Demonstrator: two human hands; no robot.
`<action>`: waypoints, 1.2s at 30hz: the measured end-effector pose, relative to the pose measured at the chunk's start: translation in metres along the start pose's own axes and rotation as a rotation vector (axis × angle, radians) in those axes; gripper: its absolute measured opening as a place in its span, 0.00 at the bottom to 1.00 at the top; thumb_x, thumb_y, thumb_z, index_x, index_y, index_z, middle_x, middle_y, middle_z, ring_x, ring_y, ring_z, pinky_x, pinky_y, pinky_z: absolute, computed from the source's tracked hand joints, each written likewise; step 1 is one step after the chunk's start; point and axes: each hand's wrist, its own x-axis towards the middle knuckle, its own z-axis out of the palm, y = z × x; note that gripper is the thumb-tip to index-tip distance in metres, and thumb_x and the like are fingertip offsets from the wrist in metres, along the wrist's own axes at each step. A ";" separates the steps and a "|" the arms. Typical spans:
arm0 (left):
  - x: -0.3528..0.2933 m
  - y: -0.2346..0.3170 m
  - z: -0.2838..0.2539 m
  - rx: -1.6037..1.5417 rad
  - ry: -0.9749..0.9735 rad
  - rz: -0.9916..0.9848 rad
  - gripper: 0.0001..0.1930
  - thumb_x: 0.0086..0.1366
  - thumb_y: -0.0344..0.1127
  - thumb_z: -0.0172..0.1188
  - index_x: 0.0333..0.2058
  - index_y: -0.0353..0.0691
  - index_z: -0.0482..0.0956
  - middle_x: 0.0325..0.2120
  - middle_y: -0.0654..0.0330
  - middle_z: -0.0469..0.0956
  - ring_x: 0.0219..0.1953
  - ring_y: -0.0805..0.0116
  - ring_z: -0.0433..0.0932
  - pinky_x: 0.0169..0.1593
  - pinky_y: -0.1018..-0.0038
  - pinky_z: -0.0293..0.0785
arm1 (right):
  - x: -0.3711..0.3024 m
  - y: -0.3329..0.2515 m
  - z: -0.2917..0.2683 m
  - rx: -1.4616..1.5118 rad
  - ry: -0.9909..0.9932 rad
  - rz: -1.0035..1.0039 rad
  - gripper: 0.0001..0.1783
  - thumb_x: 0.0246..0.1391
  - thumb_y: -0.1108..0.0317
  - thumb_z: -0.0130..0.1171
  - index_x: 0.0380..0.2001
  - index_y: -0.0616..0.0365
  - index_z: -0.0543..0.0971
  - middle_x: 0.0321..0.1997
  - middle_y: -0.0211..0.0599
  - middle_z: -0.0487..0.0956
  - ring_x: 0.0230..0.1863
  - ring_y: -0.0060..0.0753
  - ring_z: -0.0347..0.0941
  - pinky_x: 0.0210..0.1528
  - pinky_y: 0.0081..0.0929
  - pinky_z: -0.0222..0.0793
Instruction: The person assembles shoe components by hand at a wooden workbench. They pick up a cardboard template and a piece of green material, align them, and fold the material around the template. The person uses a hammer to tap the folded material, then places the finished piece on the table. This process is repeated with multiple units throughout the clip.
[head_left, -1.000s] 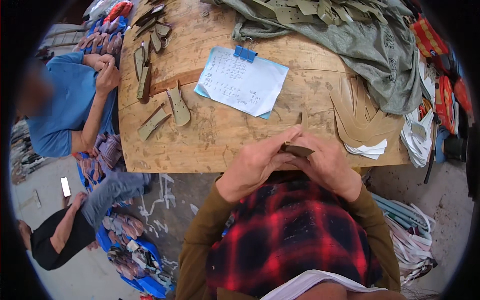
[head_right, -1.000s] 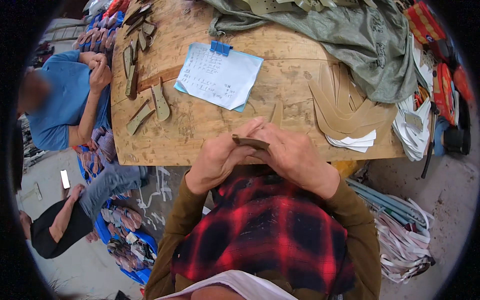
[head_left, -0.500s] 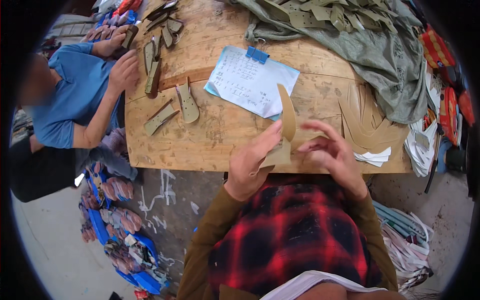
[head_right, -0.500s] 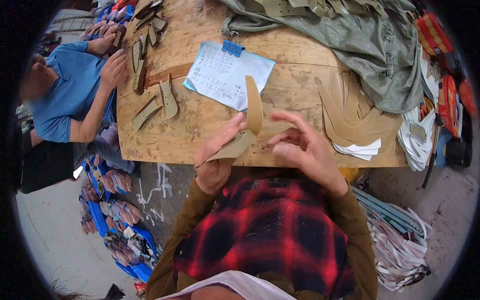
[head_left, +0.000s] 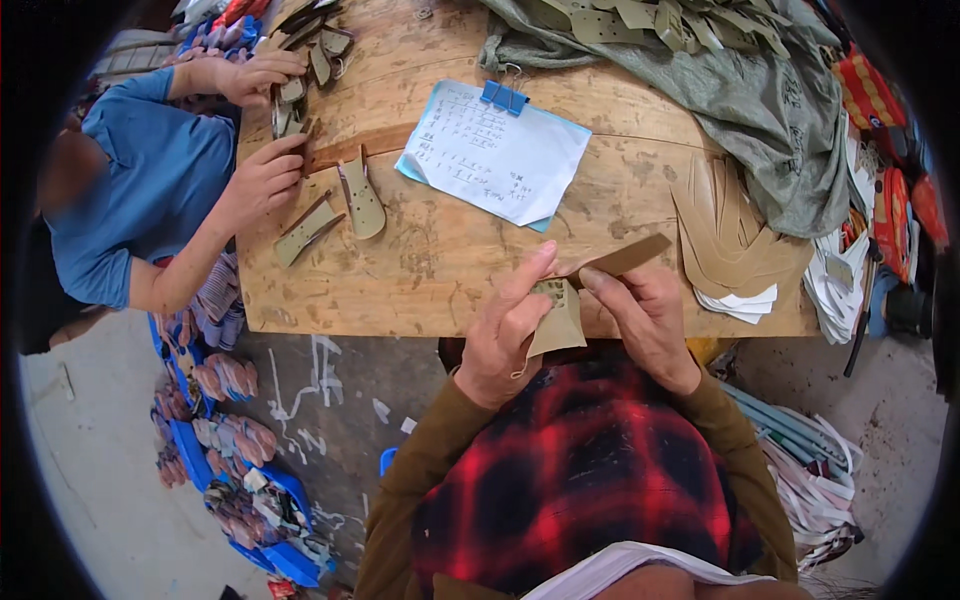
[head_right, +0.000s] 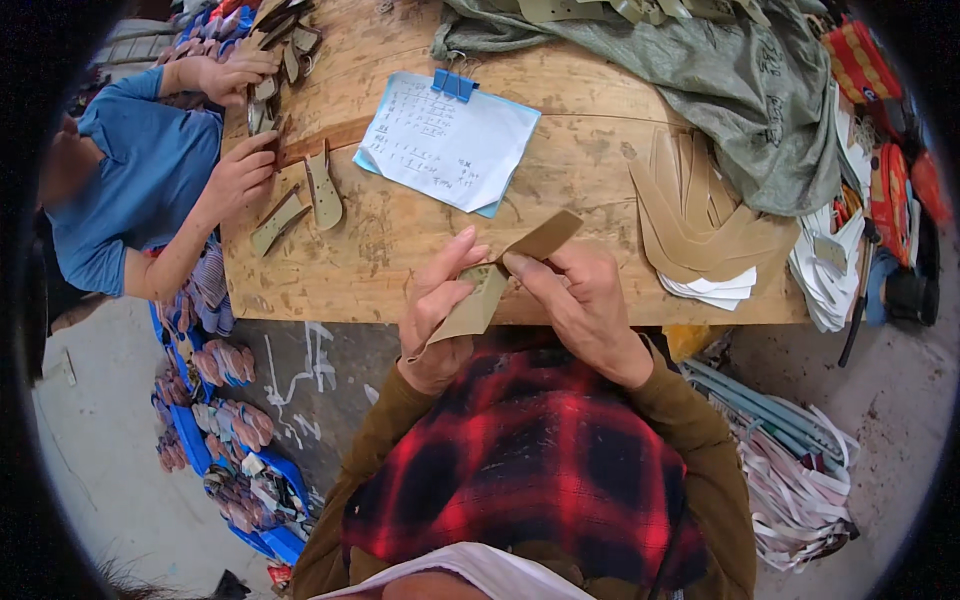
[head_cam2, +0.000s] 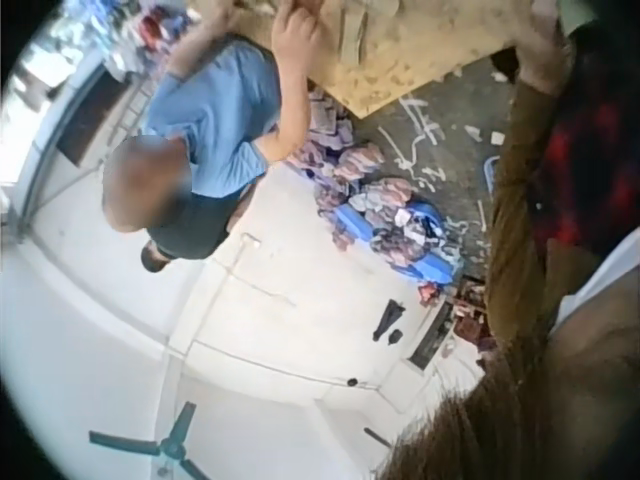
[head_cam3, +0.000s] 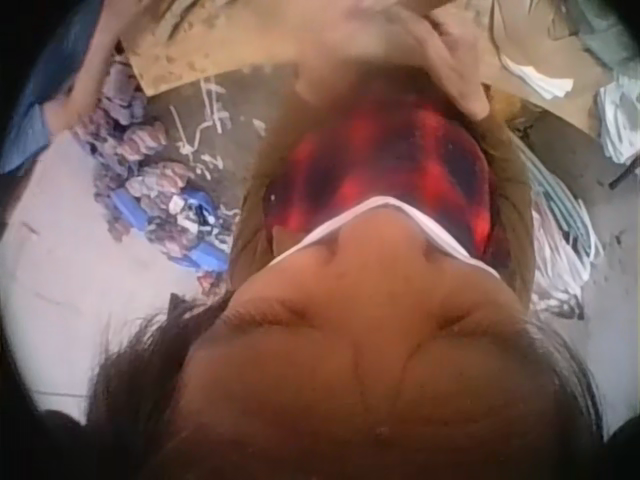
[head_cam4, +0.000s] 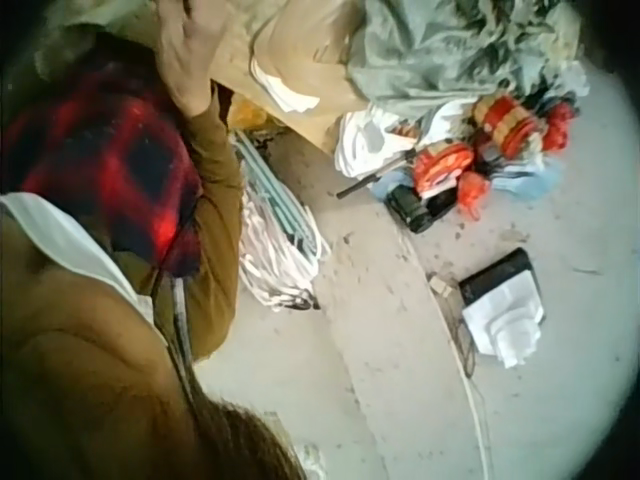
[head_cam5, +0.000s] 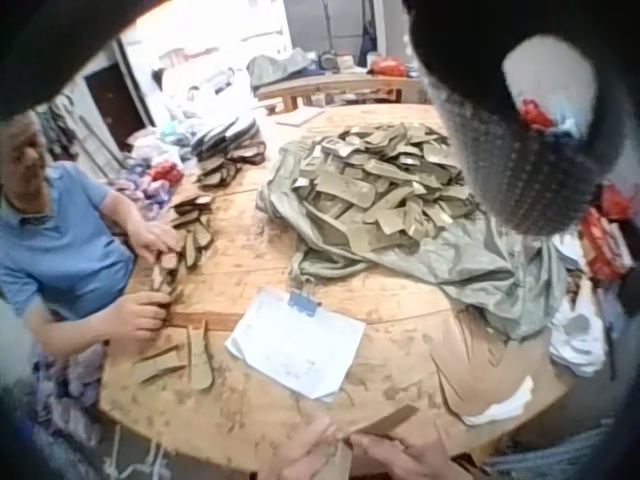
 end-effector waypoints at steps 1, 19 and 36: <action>-0.002 -0.002 0.002 0.022 0.011 0.005 0.12 0.64 0.24 0.56 0.43 0.34 0.65 0.58 0.35 0.66 0.50 0.45 0.78 0.50 0.60 0.77 | -0.001 0.000 0.000 -0.023 0.019 -0.035 0.10 0.61 0.73 0.55 0.41 0.65 0.81 0.26 0.34 0.78 0.26 0.21 0.70 0.29 0.22 0.65; -0.004 -0.020 0.026 0.345 -0.020 -0.072 0.16 0.51 0.21 0.60 0.39 0.37 0.68 0.55 0.46 0.72 0.43 0.49 0.79 0.41 0.64 0.78 | -0.009 -0.027 0.001 0.018 0.138 0.164 0.12 0.64 0.72 0.50 0.43 0.65 0.81 0.36 0.33 0.82 0.38 0.17 0.73 0.42 0.18 0.67; 0.007 -0.009 0.022 0.034 -0.020 -0.576 0.14 0.64 0.30 0.58 0.47 0.34 0.73 0.40 0.49 0.79 0.34 0.53 0.79 0.37 0.65 0.75 | -0.002 -0.043 -0.026 0.260 0.287 0.106 0.19 0.68 0.64 0.44 0.51 0.68 0.75 0.42 0.42 0.80 0.42 0.28 0.76 0.48 0.24 0.72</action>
